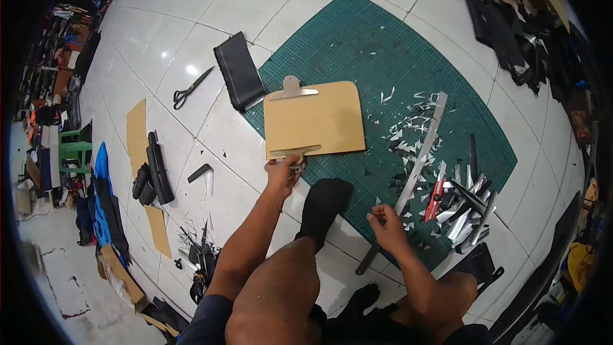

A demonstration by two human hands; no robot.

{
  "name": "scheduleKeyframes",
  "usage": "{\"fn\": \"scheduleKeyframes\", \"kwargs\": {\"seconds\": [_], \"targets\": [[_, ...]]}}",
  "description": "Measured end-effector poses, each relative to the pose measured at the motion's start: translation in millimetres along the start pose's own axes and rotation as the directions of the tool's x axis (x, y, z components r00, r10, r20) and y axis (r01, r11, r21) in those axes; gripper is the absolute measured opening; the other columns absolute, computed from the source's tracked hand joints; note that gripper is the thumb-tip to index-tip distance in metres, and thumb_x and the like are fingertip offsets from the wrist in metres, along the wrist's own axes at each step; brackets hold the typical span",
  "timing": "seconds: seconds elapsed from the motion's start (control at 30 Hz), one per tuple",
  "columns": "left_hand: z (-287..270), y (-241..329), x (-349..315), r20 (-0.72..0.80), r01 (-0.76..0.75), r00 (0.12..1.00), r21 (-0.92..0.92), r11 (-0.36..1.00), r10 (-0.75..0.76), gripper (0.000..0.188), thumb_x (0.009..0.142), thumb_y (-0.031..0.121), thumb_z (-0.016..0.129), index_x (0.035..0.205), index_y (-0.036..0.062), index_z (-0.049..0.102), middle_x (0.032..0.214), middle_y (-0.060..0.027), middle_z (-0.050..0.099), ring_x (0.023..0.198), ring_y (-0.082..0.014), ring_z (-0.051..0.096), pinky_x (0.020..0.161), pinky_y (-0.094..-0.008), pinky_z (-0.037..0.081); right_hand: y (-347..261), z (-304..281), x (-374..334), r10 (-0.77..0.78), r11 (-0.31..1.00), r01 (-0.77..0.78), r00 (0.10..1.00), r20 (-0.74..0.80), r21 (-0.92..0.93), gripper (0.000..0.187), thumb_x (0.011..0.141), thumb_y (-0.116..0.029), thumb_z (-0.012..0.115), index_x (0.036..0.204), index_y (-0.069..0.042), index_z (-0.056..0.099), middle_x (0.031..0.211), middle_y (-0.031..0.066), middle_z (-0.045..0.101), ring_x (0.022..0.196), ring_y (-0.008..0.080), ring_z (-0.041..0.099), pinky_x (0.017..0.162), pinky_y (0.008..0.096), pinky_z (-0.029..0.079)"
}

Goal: The person cuts multiple small triangular notches into the curved edge of a strip of gray material using a craft knife and a straight edge on a cutting mat. The person then removes a clipboard from a rectangular beige piece, aligns it with a larger black piece of fabric, and presses the two together by hand.

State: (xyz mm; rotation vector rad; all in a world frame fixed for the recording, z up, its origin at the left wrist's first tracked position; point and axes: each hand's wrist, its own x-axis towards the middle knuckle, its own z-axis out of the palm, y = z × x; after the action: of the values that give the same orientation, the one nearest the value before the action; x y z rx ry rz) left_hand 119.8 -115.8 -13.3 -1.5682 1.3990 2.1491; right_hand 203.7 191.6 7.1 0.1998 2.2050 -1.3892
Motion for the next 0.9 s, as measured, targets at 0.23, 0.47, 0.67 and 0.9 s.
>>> {"fn": "scheduleKeyframes", "kwargs": {"seconds": [0.23,0.47,0.67,0.9], "targets": [[-27.5,-10.2,-20.6,0.242,0.091,0.970,-0.284,0.955,-0.020,0.033,0.085,0.021,0.065,0.115,0.0117,0.057,0.104,-0.0031,0.064,0.093,-0.0174,0.062,0.081,-0.0344,0.049,-32.4,63.5,32.1,0.123,0.914,-0.189,0.972,0.200,0.360,0.043,0.089,-0.036,0.071,0.110,-0.001,0.059,0.096,0.0103,0.067,0.084,0.0177,0.064,0.075,0.0329,0.052],[-9.7,-47.5,-45.0,0.567,0.087,0.823,-0.073,0.994,-0.030,0.033,0.098,0.027,0.057,0.124,0.0068,0.055,0.114,-0.0096,0.064,0.101,-0.0227,0.064,0.087,-0.0374,0.054,-74.4,94.0,92.9,0.155,0.535,-0.376,0.924,0.350,0.756,0.051,0.089,-0.047,0.068,0.112,-0.002,0.058,0.099,0.0075,0.064,0.086,0.0167,0.065,0.067,0.0297,0.055],[-68.0,-26.8,-31.0,0.586,-0.260,0.794,0.564,0.784,-0.159,0.048,0.101,0.050,0.044,0.125,0.0100,0.054,0.091,-0.0005,0.062,0.077,-0.0126,0.057,0.072,-0.0285,0.045,-75.8,129.8,85.9,0.222,0.506,-0.351,0.936,0.274,0.788,0.050,0.086,-0.042,0.069,0.115,-0.004,0.053,0.098,0.0116,0.061,0.082,0.0184,0.061,0.064,0.0337,0.055],[-65.5,-3.0,-21.2,0.454,0.182,0.876,-0.006,0.983,-0.160,0.072,0.093,0.066,0.045,0.127,0.0028,0.051,0.113,-0.0152,0.063,0.100,-0.0278,0.063,0.093,-0.0425,0.051,-74.2,58.7,88.8,0.250,0.452,-0.315,0.943,0.221,0.835,0.048,0.084,-0.046,0.067,0.107,-0.007,0.051,0.090,0.0067,0.057,0.066,0.0150,0.062,0.055,0.0327,0.058]]}}
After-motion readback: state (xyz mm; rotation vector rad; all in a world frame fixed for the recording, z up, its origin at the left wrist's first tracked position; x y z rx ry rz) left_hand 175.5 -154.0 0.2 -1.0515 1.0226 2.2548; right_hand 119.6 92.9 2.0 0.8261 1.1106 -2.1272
